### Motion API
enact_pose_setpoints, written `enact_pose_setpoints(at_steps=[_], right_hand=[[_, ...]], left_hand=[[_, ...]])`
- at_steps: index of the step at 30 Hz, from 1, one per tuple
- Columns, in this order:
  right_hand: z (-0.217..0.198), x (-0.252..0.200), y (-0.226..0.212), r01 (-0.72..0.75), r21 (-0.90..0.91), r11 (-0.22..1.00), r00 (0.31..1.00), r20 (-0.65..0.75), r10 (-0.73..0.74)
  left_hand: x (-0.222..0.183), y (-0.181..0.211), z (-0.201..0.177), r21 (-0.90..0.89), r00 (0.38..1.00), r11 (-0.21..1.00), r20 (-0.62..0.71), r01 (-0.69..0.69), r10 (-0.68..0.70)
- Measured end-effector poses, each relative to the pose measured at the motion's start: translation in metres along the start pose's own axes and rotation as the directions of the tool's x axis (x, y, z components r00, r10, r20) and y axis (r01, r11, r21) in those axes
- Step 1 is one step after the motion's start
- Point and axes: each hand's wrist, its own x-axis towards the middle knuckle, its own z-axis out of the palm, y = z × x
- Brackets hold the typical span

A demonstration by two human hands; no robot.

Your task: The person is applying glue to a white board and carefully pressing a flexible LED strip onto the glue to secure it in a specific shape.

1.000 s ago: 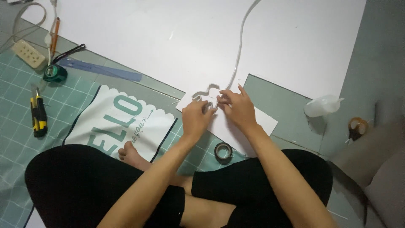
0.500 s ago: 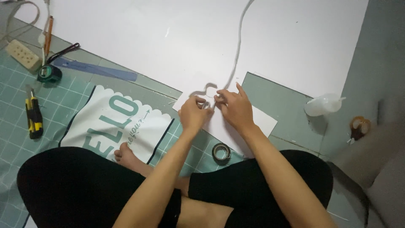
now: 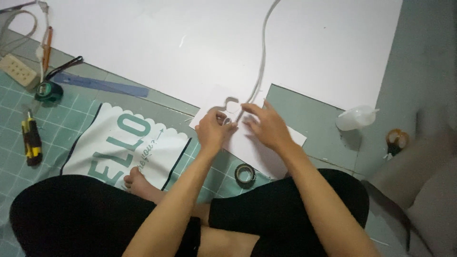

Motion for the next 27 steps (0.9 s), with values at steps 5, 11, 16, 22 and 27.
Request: enact_pose_setpoints(at_steps=[5,11,16,22,27], right_hand=[[-0.105,-0.057,-0.023,-0.186,0.209,0.960,0.977,-0.063,0.203],[-0.152,-0.142,0.048,-0.424,0.195,0.884,0.751,-0.470,0.464],[-0.151,-0.187,0.139,-0.458,0.223,0.860,0.610,-0.625,0.487],[-0.142,-0.165,0.131,-0.536,0.092,0.839,0.600,-0.657,0.456],[-0.133,-0.140,0.137,-0.383,0.392,0.836,0.706,-0.459,0.539]], left_hand=[[-0.001,-0.014,0.008,0.029,0.997,0.997,-0.009,-0.076,0.076],[-0.002,-0.015,0.010,0.066,0.986,0.988,-0.078,-0.142,0.147],[-0.005,-0.008,0.005,0.029,0.991,0.992,-0.056,-0.123,0.124],[-0.004,-0.008,0.009,-0.016,0.988,0.992,-0.084,-0.128,0.126],[0.000,-0.012,0.008,-0.004,0.988,0.989,-0.030,-0.148,0.148]])
